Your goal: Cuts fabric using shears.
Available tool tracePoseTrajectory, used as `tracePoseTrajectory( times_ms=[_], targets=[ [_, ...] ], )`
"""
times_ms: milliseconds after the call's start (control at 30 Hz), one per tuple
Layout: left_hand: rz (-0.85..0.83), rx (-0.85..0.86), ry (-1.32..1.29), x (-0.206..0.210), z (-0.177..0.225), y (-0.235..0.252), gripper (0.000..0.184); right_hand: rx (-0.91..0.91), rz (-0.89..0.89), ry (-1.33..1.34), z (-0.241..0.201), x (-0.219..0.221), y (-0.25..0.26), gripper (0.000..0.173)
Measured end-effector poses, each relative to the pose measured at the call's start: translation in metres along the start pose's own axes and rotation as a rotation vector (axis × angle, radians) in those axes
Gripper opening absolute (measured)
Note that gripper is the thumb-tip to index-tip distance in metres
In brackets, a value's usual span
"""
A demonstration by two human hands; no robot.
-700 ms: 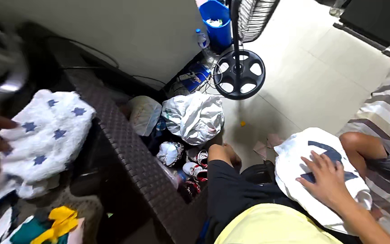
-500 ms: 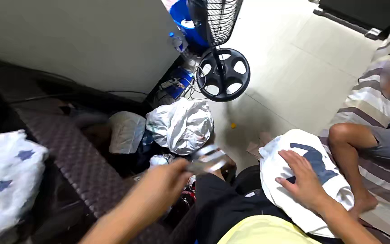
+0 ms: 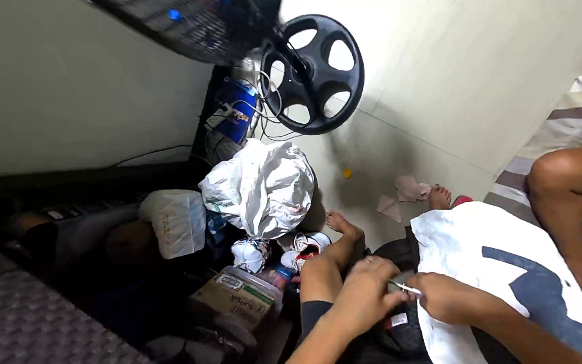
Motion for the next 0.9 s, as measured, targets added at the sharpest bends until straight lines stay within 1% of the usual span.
tracePoseTrajectory(
  times_ms=[33, 100, 133, 200, 233, 267, 300, 367, 433, 500, 533, 567, 667, 767, 833, 867, 900],
  targets=[
    [0.053, -0.096, -0.065, -0.008, -0.018, 0.008, 0.034, 0.019, 0.023, 0.033, 0.006, -0.006, 0.004, 0.03],
    [0.16, -0.381, -0.314, -0.017, -0.068, 0.029, 0.029, 0.039, 0.132, 0.129, 0.024, -0.016, 0.008, 0.03],
    [0.228, -0.538, -0.502, -0.017, -0.095, 0.041, 0.027, 0.036, 0.216, 0.192, 0.034, -0.018, 0.008, 0.029],
    [0.343, -0.842, -0.91, -0.013, -0.151, 0.066, 0.031, 0.075, 0.343, 0.32, 0.053, -0.02, 0.011, 0.027],
    [0.407, -0.956, -1.083, -0.011, -0.178, 0.078, 0.033, 0.107, 0.38, 0.375, 0.063, -0.02, 0.013, 0.027],
    [0.475, -1.032, -1.194, -0.009, -0.204, 0.09, 0.034, 0.127, 0.414, 0.428, 0.074, -0.018, 0.015, 0.028],
    [0.537, -1.074, -1.273, -0.008, -0.229, 0.101, 0.035, 0.138, 0.445, 0.481, 0.086, -0.015, 0.018, 0.029],
    [0.686, -1.116, -1.364, -0.007, -0.269, 0.123, 0.031, 0.162, 0.519, 0.568, 0.108, -0.009, 0.022, 0.028],
    [0.828, -1.132, -1.439, -0.008, -0.297, 0.142, 0.029, 0.157, 0.658, 0.589, 0.122, -0.005, 0.022, 0.028],
    [0.919, -1.141, -1.48, -0.01, -0.313, 0.157, 0.034, 0.097, 0.85, 0.605, 0.129, 0.001, 0.019, 0.03],
    [0.932, -1.134, -1.518, -0.011, -0.319, 0.164, 0.039, 0.074, 0.927, 0.654, 0.13, 0.001, 0.018, 0.03],
    [0.938, -1.123, -1.559, -0.012, -0.324, 0.171, 0.038, 0.066, 0.985, 0.723, 0.131, 0.001, 0.017, 0.03],
    [0.946, -1.079, -1.584, -0.009, -0.34, 0.189, 0.009, 0.085, 1.083, 0.964, 0.133, -0.006, 0.014, 0.029],
    [1.033, -1.046, -1.519, 0.01, -0.341, 0.189, 0.01, 0.037, 1.125, 1.187, 0.139, -0.01, 0.012, 0.029],
    [1.057, -1.05, -1.486, 0.032, -0.324, 0.179, 0.011, 0.0, 1.135, 1.269, 0.142, -0.011, 0.015, 0.029],
    [1.026, -1.059, -1.458, 0.047, -0.311, 0.177, 0.012, -0.009, 1.132, 1.294, 0.144, -0.011, 0.015, 0.028],
    [0.958, -1.066, -1.393, 0.064, -0.295, 0.178, 0.012, -0.012, 1.125, 1.316, 0.147, -0.011, 0.015, 0.027]
  ],
)
Point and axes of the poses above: each hand's wrist, its own y-axis towards the middle knuckle, its own x-axis out of the palm, z = x × y, the point moved 2 cm from there along y, towards the middle knuckle, and after that the axes turned 13 degrees about -x, right-handed, at the moved point
